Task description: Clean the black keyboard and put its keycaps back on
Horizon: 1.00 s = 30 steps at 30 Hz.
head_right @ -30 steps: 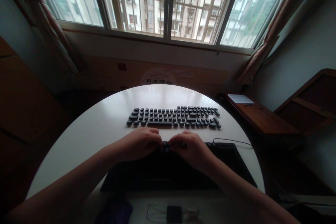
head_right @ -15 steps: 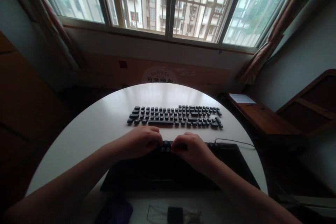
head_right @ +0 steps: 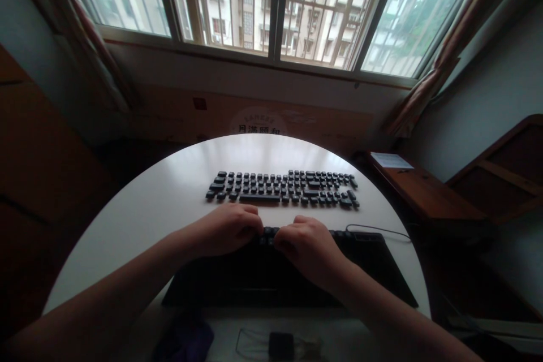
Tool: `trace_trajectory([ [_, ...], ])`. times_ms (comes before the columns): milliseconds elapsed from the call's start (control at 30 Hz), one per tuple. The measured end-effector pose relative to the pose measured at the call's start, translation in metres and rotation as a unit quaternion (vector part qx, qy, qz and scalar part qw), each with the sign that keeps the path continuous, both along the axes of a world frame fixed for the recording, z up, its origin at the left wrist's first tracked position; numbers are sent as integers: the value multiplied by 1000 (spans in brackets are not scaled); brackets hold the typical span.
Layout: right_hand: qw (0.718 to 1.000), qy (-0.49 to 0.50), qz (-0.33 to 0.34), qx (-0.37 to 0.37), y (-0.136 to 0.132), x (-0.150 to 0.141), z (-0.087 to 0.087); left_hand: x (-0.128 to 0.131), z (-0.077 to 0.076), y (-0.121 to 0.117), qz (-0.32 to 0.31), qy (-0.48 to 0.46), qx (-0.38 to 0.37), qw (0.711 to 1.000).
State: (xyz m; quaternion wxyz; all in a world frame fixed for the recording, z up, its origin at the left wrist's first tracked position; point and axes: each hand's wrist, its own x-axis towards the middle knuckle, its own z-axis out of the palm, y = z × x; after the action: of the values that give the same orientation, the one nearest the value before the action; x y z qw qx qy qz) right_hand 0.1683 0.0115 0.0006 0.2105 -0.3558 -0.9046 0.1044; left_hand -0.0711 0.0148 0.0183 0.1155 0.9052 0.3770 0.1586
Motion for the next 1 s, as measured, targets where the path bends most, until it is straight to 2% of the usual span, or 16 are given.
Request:
trace_trajectory([
  [400, 993, -96, -6, 73, -6, -1, 2, 6, -4, 0, 10, -25, 11, 1000],
  [500, 996, -67, 33, 55, -4, 4, 4, 8, 0, -1, 14, -25, 23, 999],
  [600, 998, 22, 52, 42, 4, 14, 10, 7, 5, -3, 17, -20, 38, 999],
  [700, 992, 108, -7, 68, 13, 24, 15, 8, 6, -4, 0, -12, 60, 998],
  [767, 986, 133, -52, 85, 19, 29, 15, 10, 4, -5, -23, -4, 76, 997],
  [900, 983, 131, -93, 90, 25, 33, 11, 16, -5, -5, -70, 7, 92, 993],
  [1000, 982, 110, -114, 107, 25, 31, 10, 18, -9, -6, -79, 6, 105, 991],
])
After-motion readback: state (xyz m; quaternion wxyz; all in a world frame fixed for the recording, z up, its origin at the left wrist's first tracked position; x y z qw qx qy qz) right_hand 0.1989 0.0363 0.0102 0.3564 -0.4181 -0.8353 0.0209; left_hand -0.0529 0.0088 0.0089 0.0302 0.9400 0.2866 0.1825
